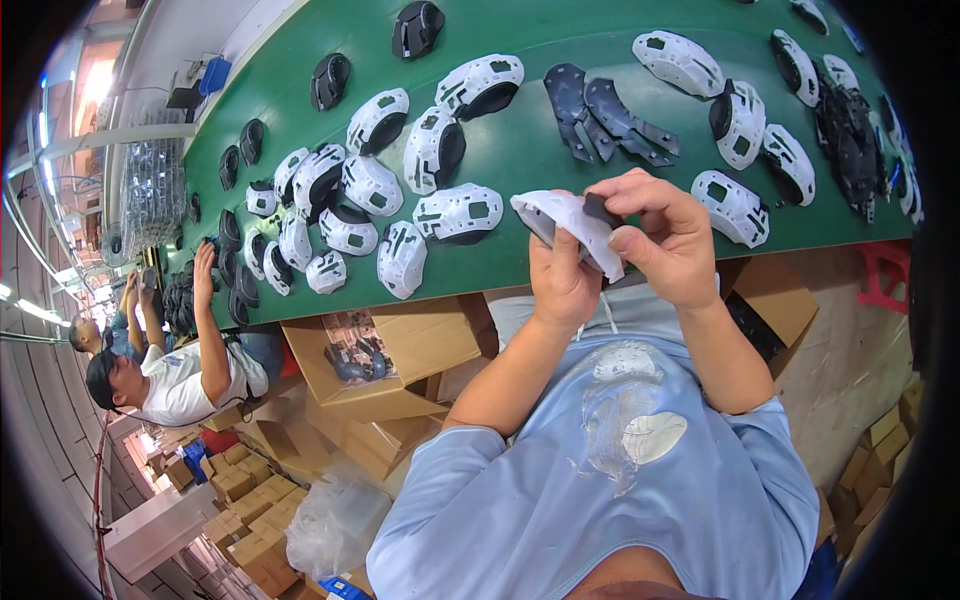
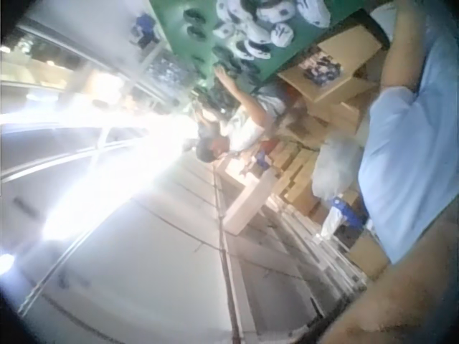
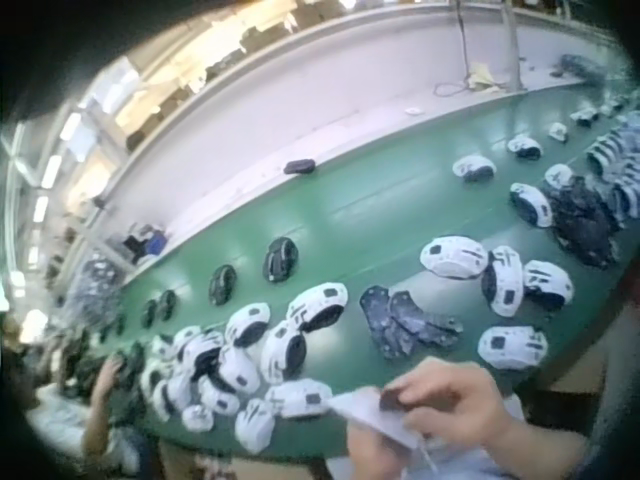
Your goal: The person assembles computer mouse shells by picking up white shell pieces and black inserts, pressing the components together by hand, and placing the assembled parts on the assembly table.
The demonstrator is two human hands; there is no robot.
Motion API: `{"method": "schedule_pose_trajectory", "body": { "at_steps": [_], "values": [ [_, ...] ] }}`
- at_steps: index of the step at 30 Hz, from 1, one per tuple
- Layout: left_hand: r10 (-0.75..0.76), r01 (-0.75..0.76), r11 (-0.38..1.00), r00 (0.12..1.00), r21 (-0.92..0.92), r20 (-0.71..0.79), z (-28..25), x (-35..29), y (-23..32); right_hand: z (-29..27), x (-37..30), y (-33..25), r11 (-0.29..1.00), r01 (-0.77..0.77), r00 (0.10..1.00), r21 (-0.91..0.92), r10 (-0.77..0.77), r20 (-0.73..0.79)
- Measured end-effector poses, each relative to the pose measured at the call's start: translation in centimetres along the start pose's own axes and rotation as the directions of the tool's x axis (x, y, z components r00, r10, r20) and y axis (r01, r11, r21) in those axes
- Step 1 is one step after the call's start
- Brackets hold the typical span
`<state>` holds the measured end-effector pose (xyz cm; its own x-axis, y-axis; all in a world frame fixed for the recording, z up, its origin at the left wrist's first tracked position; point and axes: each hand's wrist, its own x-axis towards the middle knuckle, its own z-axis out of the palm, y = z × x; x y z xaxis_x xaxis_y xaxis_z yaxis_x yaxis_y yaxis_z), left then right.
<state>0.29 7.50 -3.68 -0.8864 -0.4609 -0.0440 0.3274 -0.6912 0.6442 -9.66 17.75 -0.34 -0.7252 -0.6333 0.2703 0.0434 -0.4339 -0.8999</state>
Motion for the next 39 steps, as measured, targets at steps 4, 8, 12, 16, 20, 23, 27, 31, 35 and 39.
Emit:
{"method": "schedule_pose_trajectory", "body": {
  "at_steps": [4, 8, 12, 16, 20, 23, 27, 31, 35, 39],
  "values": [
    [0.068, -0.063, 0.994, 0.996, 0.086, -0.058, 0.3, 0.2, -0.1, 0.6, 0.0, -1.0, 0.981, 0.104, 0.992, -0.162, -0.114, -0.05],
    [0.156, -0.14, 0.978, 0.984, 0.156, -0.091, -0.4, 0.2, -0.5, 0.5, 0.1, -1.8, 0.898, 0.194, 0.976, -0.396, -0.217, -0.014],
    [0.216, -0.176, 0.938, 0.971, 0.298, -0.105, -0.4, 0.4, -0.6, 0.4, -0.1, -1.8, 0.866, 0.213, 0.97, -0.452, -0.242, -0.006],
    [0.207, -0.154, 0.916, 0.972, 0.37, -0.108, 0.3, 0.2, -0.5, 0.5, -0.2, -1.5, 0.821, 0.237, 0.96, -0.52, -0.281, -0.007],
    [0.258, -0.174, 0.844, 0.961, 0.508, -0.099, 2.0, -0.6, -0.3, 0.6, -0.1, -1.2, 0.745, 0.117, 0.968, -0.656, -0.233, -0.092],
    [0.26, -0.253, 0.83, 0.964, 0.496, 0.056, 3.4, -0.3, 1.1, -0.2, 0.8, -1.7, 0.698, 0.113, 0.967, -0.707, -0.242, -0.084],
    [0.077, -0.093, 0.873, 0.996, 0.479, 0.053, 2.5, 1.9, 4.0, -0.2, 1.2, -2.1, 0.62, 0.205, 0.964, -0.757, -0.262, 0.047],
    [0.107, -0.176, 0.814, 0.982, 0.554, 0.156, 2.0, 2.2, 3.7, 0.2, 1.5, -2.3, 0.596, 0.21, 0.962, -0.775, -0.265, 0.057],
    [0.107, -0.149, 0.873, 0.988, 0.465, 0.115, 1.9, 1.8, 3.5, 0.1, 2.0, -1.2, 0.55, 0.272, 0.953, -0.789, -0.265, 0.144],
    [0.176, -0.194, 0.804, 0.981, 0.561, 0.087, 1.5, 2.0, 3.0, -0.2, 1.9, -0.8, 0.544, 0.282, 0.957, -0.791, -0.214, 0.194]
  ]
}}
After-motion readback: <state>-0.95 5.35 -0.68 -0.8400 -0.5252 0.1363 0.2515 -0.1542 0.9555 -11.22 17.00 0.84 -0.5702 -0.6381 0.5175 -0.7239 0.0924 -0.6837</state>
